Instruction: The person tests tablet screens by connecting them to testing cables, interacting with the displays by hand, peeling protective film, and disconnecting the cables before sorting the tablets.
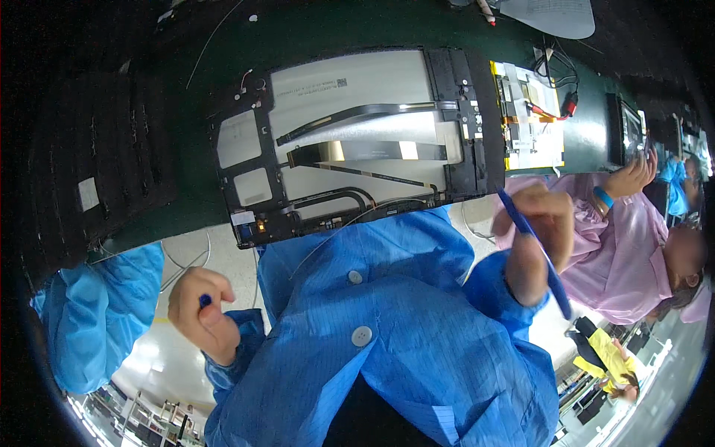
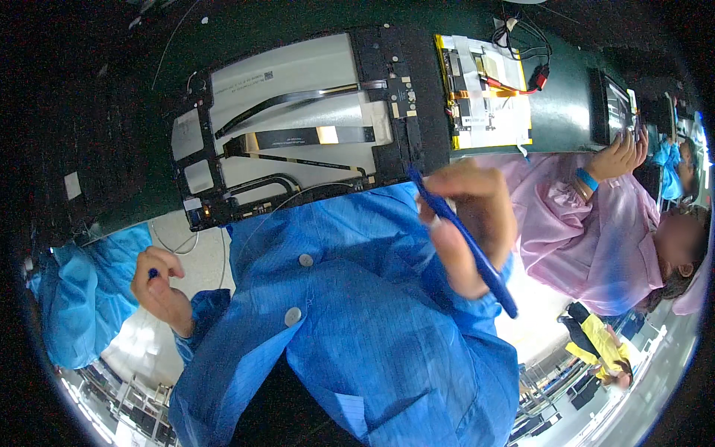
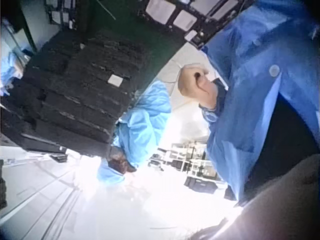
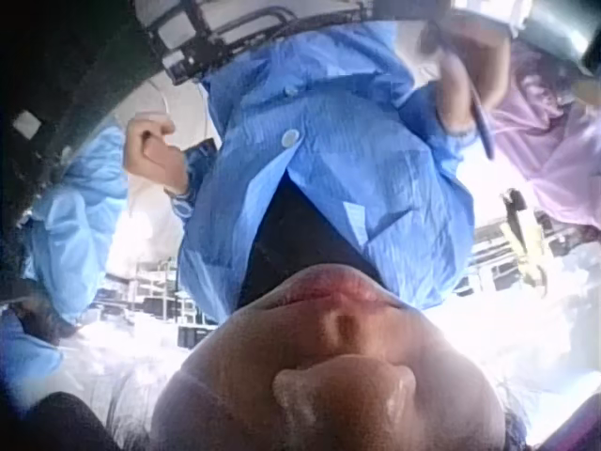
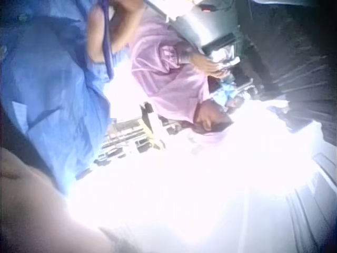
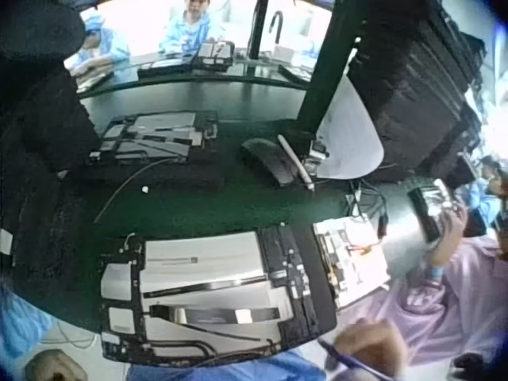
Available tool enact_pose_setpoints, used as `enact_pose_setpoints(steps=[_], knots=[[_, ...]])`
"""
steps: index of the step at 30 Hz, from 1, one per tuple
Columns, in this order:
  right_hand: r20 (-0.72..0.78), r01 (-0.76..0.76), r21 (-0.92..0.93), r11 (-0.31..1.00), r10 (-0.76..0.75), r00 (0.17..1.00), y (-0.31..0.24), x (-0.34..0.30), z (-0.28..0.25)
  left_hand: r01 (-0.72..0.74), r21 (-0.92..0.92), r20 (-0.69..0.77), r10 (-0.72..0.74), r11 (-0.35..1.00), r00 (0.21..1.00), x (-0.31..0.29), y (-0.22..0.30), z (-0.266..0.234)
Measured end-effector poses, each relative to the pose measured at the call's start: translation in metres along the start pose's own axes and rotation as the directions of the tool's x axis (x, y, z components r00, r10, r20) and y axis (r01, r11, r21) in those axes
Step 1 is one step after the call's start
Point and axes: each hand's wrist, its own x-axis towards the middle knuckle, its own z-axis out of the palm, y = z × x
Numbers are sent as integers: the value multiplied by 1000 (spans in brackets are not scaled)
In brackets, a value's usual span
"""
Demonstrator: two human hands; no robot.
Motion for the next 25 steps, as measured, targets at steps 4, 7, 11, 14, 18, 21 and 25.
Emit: enact_pose_setpoints(steps=[4, 7, 11, 14, 18, 21, 25], knots=[[-226, -69, -182, 981, 27, 974, 19, 8, 25, 222, 260, -67, -211, 940, 975, 1, -5, 23], [-283, -5, -402, 916, -119, 952, 26, 10, 37, 234, 382, -89, -216, 894, 972, 9, -3, 22], [-265, -19, -501, 865, -132, 955, 25, 13, 39, 196, 297, -187, -144, 935, 972, 20, -7, 28], [-247, -10, -524, 851, -141, 959, 25, 13, 40, 195, 193, -126, -173, 962, 977, 22, -4, 29], [-228, -1, -519, 855, -138, 964, 24, 12, 38, 169, 118, -144, -151, 979, 978, 25, -3, 35], [-227, -35, -504, 863, -94, 969, 24, 11, 35, 78, 113, -143, -61, 991, 988, 30, -4, 39], [-179, 7, -528, 849, -118, 977, 26, 9, 33, -60, 172, -11, 63, 983, 998, 40, 0, 42]])
